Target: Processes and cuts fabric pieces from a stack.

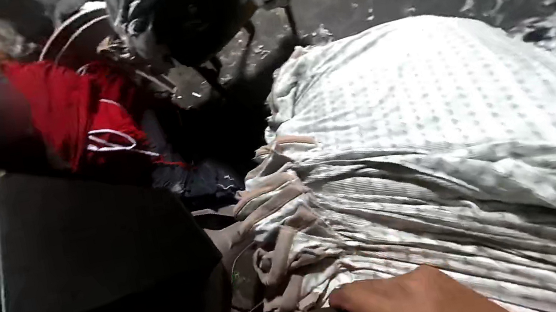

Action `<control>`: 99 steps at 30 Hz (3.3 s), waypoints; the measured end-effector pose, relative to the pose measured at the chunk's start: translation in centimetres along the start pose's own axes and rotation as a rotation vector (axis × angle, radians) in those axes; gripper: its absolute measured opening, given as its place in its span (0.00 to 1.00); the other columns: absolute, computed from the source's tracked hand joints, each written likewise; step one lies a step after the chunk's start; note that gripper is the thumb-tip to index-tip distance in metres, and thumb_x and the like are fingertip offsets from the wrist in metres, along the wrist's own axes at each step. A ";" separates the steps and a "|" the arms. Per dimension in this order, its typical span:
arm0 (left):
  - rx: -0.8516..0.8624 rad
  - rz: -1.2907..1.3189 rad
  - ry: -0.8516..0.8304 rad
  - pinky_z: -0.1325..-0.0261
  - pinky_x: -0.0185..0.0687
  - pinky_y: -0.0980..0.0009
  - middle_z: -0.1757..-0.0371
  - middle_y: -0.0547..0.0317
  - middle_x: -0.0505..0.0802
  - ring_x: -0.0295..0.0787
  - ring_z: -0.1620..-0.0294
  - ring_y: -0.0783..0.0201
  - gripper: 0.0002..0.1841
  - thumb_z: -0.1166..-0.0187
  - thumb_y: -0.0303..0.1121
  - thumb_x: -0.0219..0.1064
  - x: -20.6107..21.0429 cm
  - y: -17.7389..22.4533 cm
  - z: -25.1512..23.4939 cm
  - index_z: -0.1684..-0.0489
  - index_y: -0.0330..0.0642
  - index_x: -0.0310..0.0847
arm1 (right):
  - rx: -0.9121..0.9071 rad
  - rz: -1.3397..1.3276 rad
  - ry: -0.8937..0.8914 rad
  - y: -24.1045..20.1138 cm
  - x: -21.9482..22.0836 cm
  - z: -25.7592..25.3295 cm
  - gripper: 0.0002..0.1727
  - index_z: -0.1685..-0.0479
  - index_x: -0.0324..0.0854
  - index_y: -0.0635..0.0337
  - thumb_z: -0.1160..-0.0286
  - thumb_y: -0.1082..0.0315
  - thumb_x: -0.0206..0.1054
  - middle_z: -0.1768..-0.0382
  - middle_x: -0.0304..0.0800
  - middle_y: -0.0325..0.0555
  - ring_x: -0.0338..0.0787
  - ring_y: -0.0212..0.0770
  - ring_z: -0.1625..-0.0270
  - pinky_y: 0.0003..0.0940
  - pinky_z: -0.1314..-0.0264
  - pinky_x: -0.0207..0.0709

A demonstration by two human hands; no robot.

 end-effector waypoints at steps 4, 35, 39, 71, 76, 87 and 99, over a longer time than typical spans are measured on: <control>0.001 -0.078 0.029 0.64 0.84 0.63 0.75 0.44 0.89 0.88 0.71 0.56 0.20 0.11 0.33 0.55 -0.2 0.0 0.3 0.72 0.30 0.86 | -0.082 0.359 0.040 -2.3 1.0 -0.2 0.21 0.58 0.85 0.61 0.13 0.50 0.59 0.77 0.85 0.50 0.85 0.49 0.82 0.44 0.86 0.72; 0.449 0.036 0.021 0.44 0.85 0.52 0.44 0.45 0.91 0.89 0.45 0.46 0.16 0.18 0.46 0.67 7.3 2.0 -3.3 0.43 0.49 0.91 | 0.343 0.276 0.128 2.8 -3.3 7.3 0.22 0.47 0.86 0.69 0.09 0.59 0.53 0.68 0.91 0.56 0.92 0.53 0.68 0.55 0.66 0.85; 0.541 -0.055 0.074 0.54 0.84 0.52 0.55 0.50 0.91 0.89 0.53 0.49 0.07 0.20 0.37 0.68 9.5 1.5 -4.1 0.63 0.48 0.90 | 0.384 0.249 0.130 2.6 -3.0 7.6 0.20 0.46 0.86 0.70 0.10 0.61 0.55 0.66 0.92 0.58 0.94 0.54 0.65 0.56 0.61 0.86; 0.269 0.295 0.084 0.42 0.85 0.65 0.45 0.36 0.88 0.88 0.46 0.53 0.08 0.16 0.29 0.65 4.2 1.0 -0.2 0.58 0.33 0.89 | 0.037 0.362 -0.203 -0.6 -0.1 3.4 0.18 0.51 0.89 0.57 0.18 0.51 0.67 0.70 0.90 0.49 0.90 0.49 0.73 0.49 0.77 0.80; 0.322 0.314 0.116 0.44 0.83 0.70 0.44 0.37 0.87 0.87 0.49 0.57 0.09 0.16 0.32 0.65 5.0 1.6 -1.0 0.57 0.37 0.89 | -0.106 0.463 -0.064 -0.9 0.9 3.3 0.13 0.64 0.89 0.54 0.19 0.56 0.66 0.78 0.87 0.42 0.86 0.43 0.81 0.41 0.85 0.74; 0.354 0.332 0.167 0.40 0.82 0.72 0.45 0.42 0.88 0.86 0.46 0.61 0.08 0.16 0.34 0.67 4.9 0.3 -1.5 0.54 0.41 0.90 | 0.046 0.449 0.016 -0.3 0.4 3.5 0.18 0.57 0.91 0.57 0.20 0.50 0.67 0.73 0.91 0.44 0.90 0.43 0.77 0.43 0.81 0.80; -0.086 -0.053 0.443 0.30 0.74 0.33 0.16 0.26 0.70 0.75 0.24 0.28 0.36 0.17 0.46 0.60 1.2 -4.4 -2.0 0.14 0.27 0.62 | 0.239 0.296 0.133 3.5 -2.9 7.0 0.21 0.50 0.88 0.62 0.15 0.51 0.62 0.74 0.88 0.46 0.87 0.42 0.75 0.45 0.72 0.83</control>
Point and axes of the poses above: each hand's wrist, its own z-axis away from the middle knuckle, its own x-axis out of the palm, y = z × x, the point moved 6 cm from there along -z, towards the middle knuckle
